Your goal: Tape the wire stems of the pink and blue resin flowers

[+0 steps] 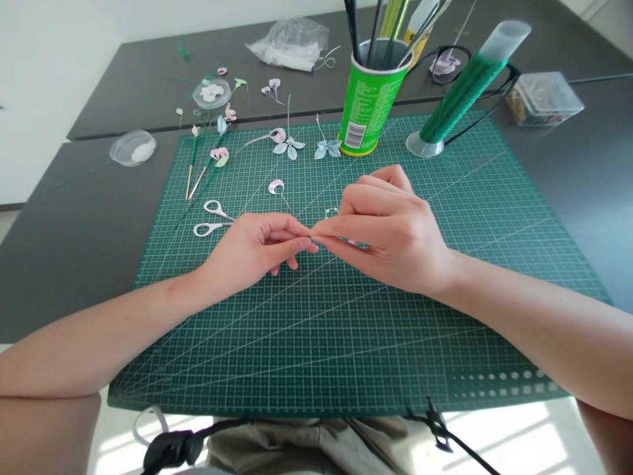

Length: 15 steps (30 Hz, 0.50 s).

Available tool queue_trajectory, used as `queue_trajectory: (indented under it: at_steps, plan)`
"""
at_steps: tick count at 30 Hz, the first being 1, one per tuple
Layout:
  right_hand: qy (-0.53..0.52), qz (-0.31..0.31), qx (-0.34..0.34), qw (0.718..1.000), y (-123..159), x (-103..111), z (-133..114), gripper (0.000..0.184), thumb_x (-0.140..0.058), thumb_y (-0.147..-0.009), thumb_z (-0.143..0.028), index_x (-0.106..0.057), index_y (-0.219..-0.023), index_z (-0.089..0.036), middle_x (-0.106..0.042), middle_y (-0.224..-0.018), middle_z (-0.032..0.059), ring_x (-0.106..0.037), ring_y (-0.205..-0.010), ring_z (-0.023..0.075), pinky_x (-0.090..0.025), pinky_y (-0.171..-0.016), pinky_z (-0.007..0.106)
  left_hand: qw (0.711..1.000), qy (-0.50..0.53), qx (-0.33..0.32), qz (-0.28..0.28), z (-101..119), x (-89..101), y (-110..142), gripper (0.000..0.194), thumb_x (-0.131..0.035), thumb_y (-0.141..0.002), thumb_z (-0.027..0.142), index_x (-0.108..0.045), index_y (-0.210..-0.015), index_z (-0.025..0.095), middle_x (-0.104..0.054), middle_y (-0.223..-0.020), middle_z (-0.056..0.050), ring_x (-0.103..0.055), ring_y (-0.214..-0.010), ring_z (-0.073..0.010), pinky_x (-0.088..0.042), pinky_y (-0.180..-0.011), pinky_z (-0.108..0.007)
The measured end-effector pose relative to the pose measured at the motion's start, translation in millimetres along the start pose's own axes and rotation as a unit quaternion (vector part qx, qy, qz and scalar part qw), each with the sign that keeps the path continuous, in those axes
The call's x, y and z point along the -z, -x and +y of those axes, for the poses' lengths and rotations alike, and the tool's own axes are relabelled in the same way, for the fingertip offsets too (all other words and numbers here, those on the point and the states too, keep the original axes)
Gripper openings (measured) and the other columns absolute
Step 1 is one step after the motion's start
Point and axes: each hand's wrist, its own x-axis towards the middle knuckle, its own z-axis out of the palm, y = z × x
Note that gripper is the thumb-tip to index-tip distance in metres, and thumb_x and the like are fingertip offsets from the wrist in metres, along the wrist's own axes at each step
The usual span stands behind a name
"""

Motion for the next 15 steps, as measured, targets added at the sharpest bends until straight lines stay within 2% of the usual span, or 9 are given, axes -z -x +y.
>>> queue_trajectory:
  at_steps: [7, 12, 15]
  plan:
    - [0.007, 0.017, 0.05, 0.999, 1.7, -6.3, 2.3, 0.033, -0.06, -0.109, -0.019, -0.068, -0.077, -0.02, -0.054, -0.071, -0.0016, -0.049, -0.071, 0.0138, -0.038, -0.077, 0.037, 1.0, -0.026, 0.012, -0.007, 0.4, 1.2, 0.5, 0.013, -0.073, -0.093, 0.027, -0.08, -0.094, 0.016, -0.07, -0.059, 0.003, -0.053, -0.045, -0.0062, -0.044, -0.042, -0.014]
    - [0.002, 0.023, 0.038, 0.999, 2.3, -8.4, 2.5, 0.034, -0.059, -0.11, -0.02, -0.068, -0.076, -0.019, -0.052, -0.071, -0.0012, -0.045, -0.07, 0.0138, -0.037, -0.076, 0.037, 1.0, -0.029, 0.009, -0.003, 1.5, -0.2, 0.4, 0.014, -0.082, -0.088, 0.031, -0.081, -0.09, 0.017, -0.069, -0.058, 0.004, -0.053, -0.045, -0.0061, -0.044, -0.042, -0.014]
    - [-0.017, 0.025, 0.018, 0.999, 2.4, -8.8, 1.3, 0.035, -0.059, -0.11, -0.021, -0.071, -0.078, -0.018, -0.052, -0.071, -0.001, -0.047, -0.07, 0.0135, -0.037, -0.077, 0.037, 0.999, -0.04, 0.001, -0.001, 1.6, -1.1, 0.8, 0.011, -0.084, -0.086, 0.029, -0.082, -0.085, 0.018, -0.07, -0.058, 0.004, -0.057, -0.048, -0.006, -0.042, -0.042, -0.013]
